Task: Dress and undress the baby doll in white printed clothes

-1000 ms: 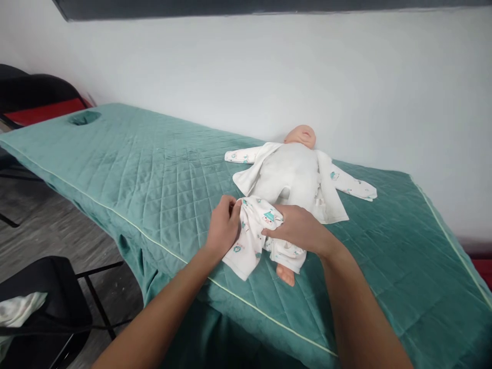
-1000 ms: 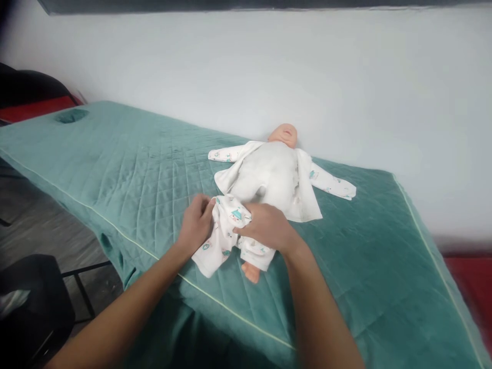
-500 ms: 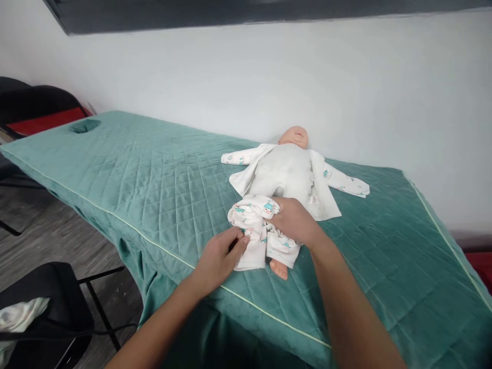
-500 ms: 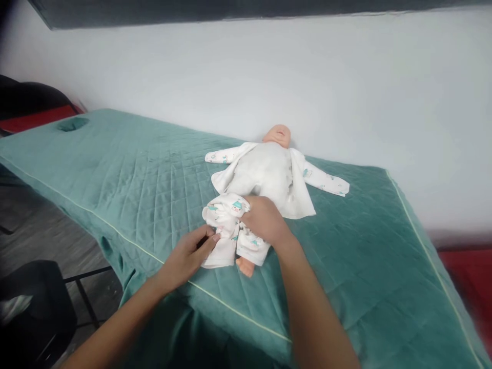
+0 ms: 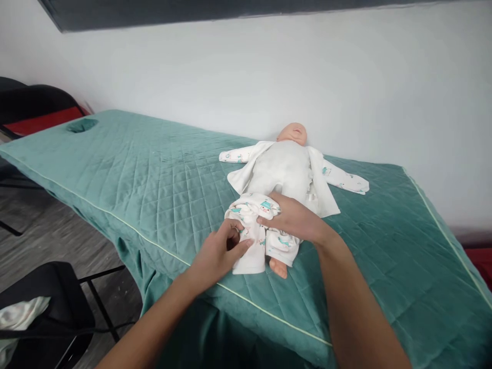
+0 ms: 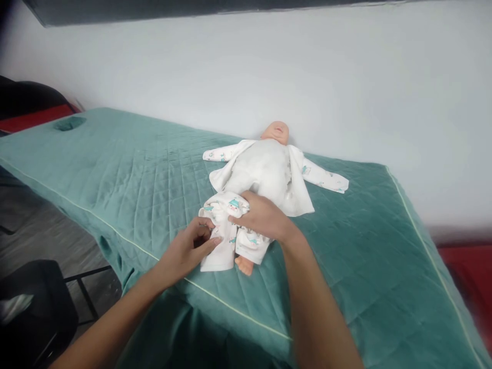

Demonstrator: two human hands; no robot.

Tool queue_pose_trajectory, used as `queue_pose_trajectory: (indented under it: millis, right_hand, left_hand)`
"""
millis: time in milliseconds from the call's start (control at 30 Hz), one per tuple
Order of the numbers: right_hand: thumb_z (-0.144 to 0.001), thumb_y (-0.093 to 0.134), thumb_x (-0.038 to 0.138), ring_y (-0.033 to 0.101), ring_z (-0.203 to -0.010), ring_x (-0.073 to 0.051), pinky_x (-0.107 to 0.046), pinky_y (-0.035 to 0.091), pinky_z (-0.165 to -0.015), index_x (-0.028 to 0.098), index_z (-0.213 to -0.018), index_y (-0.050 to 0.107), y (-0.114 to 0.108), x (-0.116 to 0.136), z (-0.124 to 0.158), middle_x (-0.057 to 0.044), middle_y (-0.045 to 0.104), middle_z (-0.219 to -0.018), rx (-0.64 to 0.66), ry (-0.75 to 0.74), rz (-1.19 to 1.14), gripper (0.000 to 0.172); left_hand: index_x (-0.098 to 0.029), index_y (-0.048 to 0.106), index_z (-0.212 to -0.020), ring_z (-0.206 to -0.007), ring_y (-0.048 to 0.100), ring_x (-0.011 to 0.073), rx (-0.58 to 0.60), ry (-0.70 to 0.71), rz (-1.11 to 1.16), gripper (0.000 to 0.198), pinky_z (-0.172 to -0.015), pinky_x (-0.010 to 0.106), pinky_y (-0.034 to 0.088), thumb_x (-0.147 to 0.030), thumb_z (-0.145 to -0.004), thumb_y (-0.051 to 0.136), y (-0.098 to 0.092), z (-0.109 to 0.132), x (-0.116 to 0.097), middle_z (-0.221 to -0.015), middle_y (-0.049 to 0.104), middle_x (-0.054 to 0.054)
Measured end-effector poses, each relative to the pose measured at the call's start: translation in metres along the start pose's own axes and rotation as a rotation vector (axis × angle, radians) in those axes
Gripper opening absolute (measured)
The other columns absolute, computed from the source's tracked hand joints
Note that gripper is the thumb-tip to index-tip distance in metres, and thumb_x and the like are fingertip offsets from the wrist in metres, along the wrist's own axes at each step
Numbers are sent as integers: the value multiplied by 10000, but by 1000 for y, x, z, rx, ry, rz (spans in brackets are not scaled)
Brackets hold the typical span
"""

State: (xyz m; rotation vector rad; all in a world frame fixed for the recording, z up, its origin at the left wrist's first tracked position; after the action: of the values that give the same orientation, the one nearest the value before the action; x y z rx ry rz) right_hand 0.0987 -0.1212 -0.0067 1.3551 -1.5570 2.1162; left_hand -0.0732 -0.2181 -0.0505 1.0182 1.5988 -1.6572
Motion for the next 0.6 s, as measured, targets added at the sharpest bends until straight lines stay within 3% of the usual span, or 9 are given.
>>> queue_pose_trajectory:
  millis: [100, 167, 300, 400, 600]
  right_hand:
    - [-764, 746, 408, 662, -994, -240, -316, 494, -798, 259, -1174, 655, 2, 6, 4, -21, 724, -1121, 84, -45, -11, 445]
    - [-755, 745, 377, 671, -944, -240, -310, 492, -769, 262, -1117, 697, 4, 9, 5, -14, 742, -1055, 110, -60, 30, 383]
    - [-790, 701, 396, 673, -847, -227, -286, 472, -688, 258, -975, 729, 7, 11, 4, 3, 754, -940, 130, -59, 86, 232]
    - [-807, 672, 371, 669, -840, -225, -275, 461, -670, 245, -935, 716, 8, 9, 2, 2, 749, -918, 111, -58, 99, 184]
    - [-814, 634, 277, 661, -835, -208, -267, 456, -691, 220, -923, 698, 6, 5, -3, -11, 743, -926, -5, -96, 61, 139]
  left_hand:
    - [-235, 502, -1064, -578, 433, 116, 15, 30, -35, 172, -587, 250, 333, -364, -951, 513, 0, 1, -3, -621, 437, -87]
    - [-233, 527, -1066, -595, 451, 114, 2, 84, -39, 160, -597, 243, 353, -350, -961, 498, -1, 0, -3, -643, 467, -76]
    - [-221, 569, -1034, -706, 582, 123, -149, 188, -105, 159, -672, 243, 434, -338, -973, 480, -7, -9, 3, -810, 650, -12]
    - [-228, 597, -1049, -810, 659, 154, -235, 254, -273, 194, -727, 265, 471, -346, -985, 458, -7, -19, 8, -957, 729, 38]
    - [-217, 628, -1039, -805, 687, 185, -389, 380, -501, 221, -745, 297, 494, -301, -990, 430, 0, -27, 10, -944, 750, 80]
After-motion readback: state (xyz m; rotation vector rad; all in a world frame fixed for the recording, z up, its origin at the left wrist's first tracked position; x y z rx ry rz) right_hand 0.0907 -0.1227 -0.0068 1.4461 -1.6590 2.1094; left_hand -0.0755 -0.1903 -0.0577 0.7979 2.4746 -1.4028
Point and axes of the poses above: each hand's wrist, its own z-axis away from the middle knuckle, its own y-axis out of the palm, x = y × z, the point moved 5 cm from there along -z, towards the middle knuckle
